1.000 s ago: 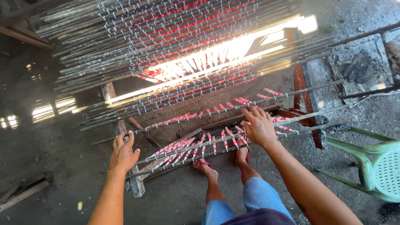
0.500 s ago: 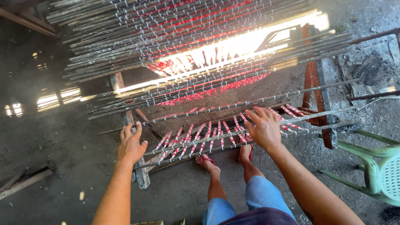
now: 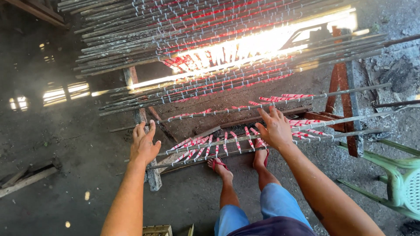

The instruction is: Arranging wooden rods with candles onto a large drying rack in a candle production facility.

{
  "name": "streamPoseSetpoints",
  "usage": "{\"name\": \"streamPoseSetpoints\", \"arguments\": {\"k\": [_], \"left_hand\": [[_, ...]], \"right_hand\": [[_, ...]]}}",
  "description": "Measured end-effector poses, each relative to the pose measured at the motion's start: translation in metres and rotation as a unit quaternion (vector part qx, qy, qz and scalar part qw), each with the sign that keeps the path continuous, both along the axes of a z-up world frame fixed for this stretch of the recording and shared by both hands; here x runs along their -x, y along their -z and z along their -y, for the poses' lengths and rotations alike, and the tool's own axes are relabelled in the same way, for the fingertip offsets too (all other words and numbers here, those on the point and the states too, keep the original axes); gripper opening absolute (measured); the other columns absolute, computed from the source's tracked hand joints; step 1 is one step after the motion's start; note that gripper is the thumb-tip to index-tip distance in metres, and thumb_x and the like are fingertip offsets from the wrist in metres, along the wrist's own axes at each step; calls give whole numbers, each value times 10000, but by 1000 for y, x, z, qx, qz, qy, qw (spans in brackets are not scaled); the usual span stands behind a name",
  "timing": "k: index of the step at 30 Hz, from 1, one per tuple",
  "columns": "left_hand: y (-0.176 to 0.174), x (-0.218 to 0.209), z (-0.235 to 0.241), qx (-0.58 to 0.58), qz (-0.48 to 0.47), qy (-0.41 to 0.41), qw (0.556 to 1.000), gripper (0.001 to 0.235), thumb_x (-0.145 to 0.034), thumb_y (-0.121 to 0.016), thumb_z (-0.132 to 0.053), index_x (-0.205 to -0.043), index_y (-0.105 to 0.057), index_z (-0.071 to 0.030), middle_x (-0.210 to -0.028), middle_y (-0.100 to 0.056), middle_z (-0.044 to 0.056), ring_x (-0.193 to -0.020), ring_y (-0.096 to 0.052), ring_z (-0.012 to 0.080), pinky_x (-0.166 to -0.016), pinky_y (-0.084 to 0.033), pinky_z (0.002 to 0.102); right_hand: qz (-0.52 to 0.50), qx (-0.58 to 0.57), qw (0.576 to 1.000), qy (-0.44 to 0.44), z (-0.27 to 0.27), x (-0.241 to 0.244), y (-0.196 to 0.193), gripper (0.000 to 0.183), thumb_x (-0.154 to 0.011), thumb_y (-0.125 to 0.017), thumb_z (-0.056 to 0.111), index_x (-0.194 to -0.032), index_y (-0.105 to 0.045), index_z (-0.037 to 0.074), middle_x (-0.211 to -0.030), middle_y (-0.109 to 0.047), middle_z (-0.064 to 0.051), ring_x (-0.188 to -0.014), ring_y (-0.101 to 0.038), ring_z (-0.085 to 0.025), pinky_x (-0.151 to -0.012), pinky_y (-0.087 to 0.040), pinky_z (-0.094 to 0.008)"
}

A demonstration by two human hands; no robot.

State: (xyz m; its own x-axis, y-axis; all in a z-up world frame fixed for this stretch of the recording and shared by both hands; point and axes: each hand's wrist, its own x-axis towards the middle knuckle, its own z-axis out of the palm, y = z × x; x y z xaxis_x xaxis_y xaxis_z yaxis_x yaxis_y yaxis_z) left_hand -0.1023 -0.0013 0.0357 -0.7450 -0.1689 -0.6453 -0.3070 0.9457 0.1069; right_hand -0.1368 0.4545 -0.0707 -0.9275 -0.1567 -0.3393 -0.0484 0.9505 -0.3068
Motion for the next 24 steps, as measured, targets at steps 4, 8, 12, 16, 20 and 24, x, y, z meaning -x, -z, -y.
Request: {"name": "streamPoseSetpoints", "arguments": {"k": [4,8,12,16,20,24], "left_hand": [[5,-2,3,18,2,-5,1000,753,-992,-606,-276,-1650,-257,-162,-1653,-206,156,-1576,-104,370,-1067,-528,595],[11,-13,4,21,-56,-10,998,645,-997,-587,-265,-1603,-391,-161,-1601,-330,149,-1541,-239,354,-1092,-492,577],[47,-53,13,30,-244,27,969,514,-977,-593,-302,-1477,-584,-181,-1446,-531,153,-1353,-462,388,-1040,-418,618],[42,-77,6,59,-240,18,969,489,-988,-586,-368,-1455,-603,-224,-1429,-551,106,-1351,-472,345,-1096,-372,644],[37,-69,2,122,-223,19,967,405,-1024,-505,-419,-1333,-682,-227,-1123,-658,56,-1157,-584,305,-1178,-229,707],[42,-13,13,57,-302,20,951,495,-1003,-600,-272,-1480,-574,-143,-1365,-554,167,-1271,-503,363,-1015,-472,497]], "right_hand": [[-105,73,991,-34,-21,9,-21,393,-891,-729,349,-1282,-712,331,-1270,-681,-81,-1157,-682,-343,-914,-544,-496],[-257,-12,966,-5,-75,23,-18,455,-850,-785,255,-1297,-705,224,-1283,-623,-62,-1234,-588,-292,-1044,-425,-434],[-200,-103,970,-92,-102,19,-48,487,-927,-679,396,-1391,-653,251,-1315,-674,19,-1290,-599,-252,-1086,-390,-467],[-202,-91,971,-95,-115,-5,-39,454,-955,-649,403,-1379,-689,245,-1333,-691,-8,-1297,-627,-252,-1065,-424,-490],[-173,-111,976,-67,-114,-8,-46,283,-994,-643,425,-1216,-751,287,-1194,-742,41,-1170,-682,-237,-1097,-427,-490],[-160,-89,983,-14,-110,20,-44,279,-1012,-650,413,-1204,-784,261,-1211,-782,-41,-1026,-722,-329,-1006,-433,-470]]}}
